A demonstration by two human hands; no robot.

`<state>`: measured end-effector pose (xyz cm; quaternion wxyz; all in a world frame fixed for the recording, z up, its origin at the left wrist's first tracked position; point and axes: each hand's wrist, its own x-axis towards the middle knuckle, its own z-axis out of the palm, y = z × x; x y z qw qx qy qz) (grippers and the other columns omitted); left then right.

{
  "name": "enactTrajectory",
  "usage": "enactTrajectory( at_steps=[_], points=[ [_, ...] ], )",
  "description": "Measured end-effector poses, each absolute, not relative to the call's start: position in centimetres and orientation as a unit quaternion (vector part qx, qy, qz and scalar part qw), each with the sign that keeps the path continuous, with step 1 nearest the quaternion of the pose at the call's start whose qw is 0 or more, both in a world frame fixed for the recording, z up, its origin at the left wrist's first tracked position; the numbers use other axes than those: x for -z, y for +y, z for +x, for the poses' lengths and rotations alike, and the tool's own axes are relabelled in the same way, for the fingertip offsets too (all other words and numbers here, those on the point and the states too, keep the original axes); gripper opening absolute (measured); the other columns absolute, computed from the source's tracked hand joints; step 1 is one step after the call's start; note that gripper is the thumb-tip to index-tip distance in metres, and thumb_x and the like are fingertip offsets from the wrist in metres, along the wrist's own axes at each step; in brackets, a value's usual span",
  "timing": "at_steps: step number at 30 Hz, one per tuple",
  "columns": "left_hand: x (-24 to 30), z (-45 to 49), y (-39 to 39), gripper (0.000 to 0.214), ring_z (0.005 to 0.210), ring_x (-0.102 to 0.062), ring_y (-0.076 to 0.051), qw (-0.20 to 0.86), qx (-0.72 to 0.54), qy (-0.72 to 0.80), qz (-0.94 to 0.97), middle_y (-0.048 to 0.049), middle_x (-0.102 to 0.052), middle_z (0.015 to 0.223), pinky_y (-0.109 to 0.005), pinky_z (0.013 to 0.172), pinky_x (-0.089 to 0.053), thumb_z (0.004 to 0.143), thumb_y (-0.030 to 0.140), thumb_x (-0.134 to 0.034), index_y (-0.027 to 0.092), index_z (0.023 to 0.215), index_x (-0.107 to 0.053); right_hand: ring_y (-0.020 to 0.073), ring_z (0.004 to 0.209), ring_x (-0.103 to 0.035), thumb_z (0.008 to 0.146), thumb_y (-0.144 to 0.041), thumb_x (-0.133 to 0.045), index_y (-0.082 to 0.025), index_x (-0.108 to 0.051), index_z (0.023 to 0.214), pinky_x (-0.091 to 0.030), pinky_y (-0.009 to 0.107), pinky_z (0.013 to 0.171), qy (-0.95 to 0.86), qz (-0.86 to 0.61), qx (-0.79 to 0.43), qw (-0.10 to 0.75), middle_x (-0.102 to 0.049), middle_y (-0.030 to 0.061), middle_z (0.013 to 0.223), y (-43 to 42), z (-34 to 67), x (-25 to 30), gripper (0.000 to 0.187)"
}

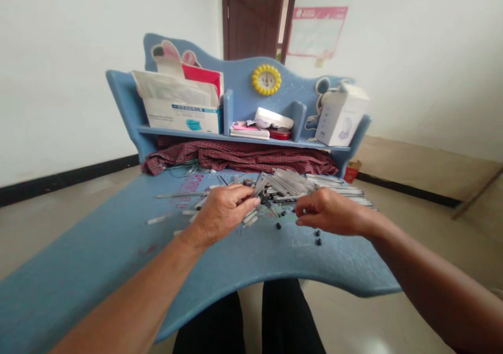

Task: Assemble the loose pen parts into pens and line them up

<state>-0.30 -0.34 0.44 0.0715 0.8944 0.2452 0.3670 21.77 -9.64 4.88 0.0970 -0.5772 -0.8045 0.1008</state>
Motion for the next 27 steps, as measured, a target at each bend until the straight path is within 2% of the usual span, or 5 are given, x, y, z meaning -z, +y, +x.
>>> enactTrajectory(
  at_steps=[7,14,17,23,27],
  points=[
    [-0.5,0.0,-0.6,0.019,0.061,-0.055,-0.01,0.123,-0.355,0.253,0.892,0.0008,-0.06,0.064,-0.02,0.057,-0.037,0.08,0.025,-0.054,0.014,0.073,-0.067,0.0179,0.074,-0.063,0.074,-0.008,-0.051,-0.02,-0.067,0.089,-0.038,0.025,0.062,-0.802,-0.586,-0.052,-0.105,-0.07,0.0054,0.078,-12.1,24.7,-1.8,0.024],
    [-0.3,0.2,-0.8,0.016,0.057,-0.052,-0.009,0.137,-0.323,0.251,0.902,0.0024,-0.056,0.059,-0.019,0.055,-0.035,0.079,0.023,-0.055,0.014,0.071,-0.066,0.017,0.064,-0.061,0.074,-0.007,-0.046,-0.014,-0.063,0.076,-0.035,0.026,0.055,-0.832,-0.544,0.014,-0.109,-0.068,0.0091,0.073,-12.1,23.8,-0.4,0.019],
    [-0.3,0.2,-0.9,0.014,0.058,-0.051,-0.009,0.145,-0.314,0.242,0.907,0.0017,-0.056,0.06,-0.019,0.056,-0.035,0.079,0.022,-0.056,0.013,0.072,-0.065,0.0127,0.056,-0.056,0.073,-0.008,-0.048,-0.015,-0.06,0.071,-0.033,0.024,0.051,-0.841,-0.539,-0.027,0.02,-0.063,0.004,0.063,-11.9,23.5,-0.9,0.014],
    [-0.2,0.2,-1.2,0.017,0.056,-0.049,-0.008,0.137,-0.289,0.204,0.925,0.0026,-0.051,0.057,-0.02,0.055,-0.033,0.079,0.021,-0.056,0.014,0.065,-0.061,0.0125,0.053,-0.061,0.071,-0.023,-0.064,-0.016,-0.058,0.076,-0.046,0.023,0.05,-0.668,-0.511,-0.308,0.446,-0.065,0.0011,0.064,-10.4,21.7,-1.9,0.011],
    [-0.2,0.2,-1.3,0.016,0.058,-0.05,-0.008,0.142,-0.272,0.189,0.933,0.0019,-0.053,0.061,-0.019,0.056,-0.034,0.081,0.021,-0.054,0.014,0.069,-0.062,0.0134,0.05,-0.063,0.067,-0.028,-0.071,-0.016,-0.057,0.075,-0.05,0.025,0.051,-0.58,-0.439,-0.381,0.571,-0.069,0.002,0.064,-9.1,19.7,-2.0,0.02]
  ],
)
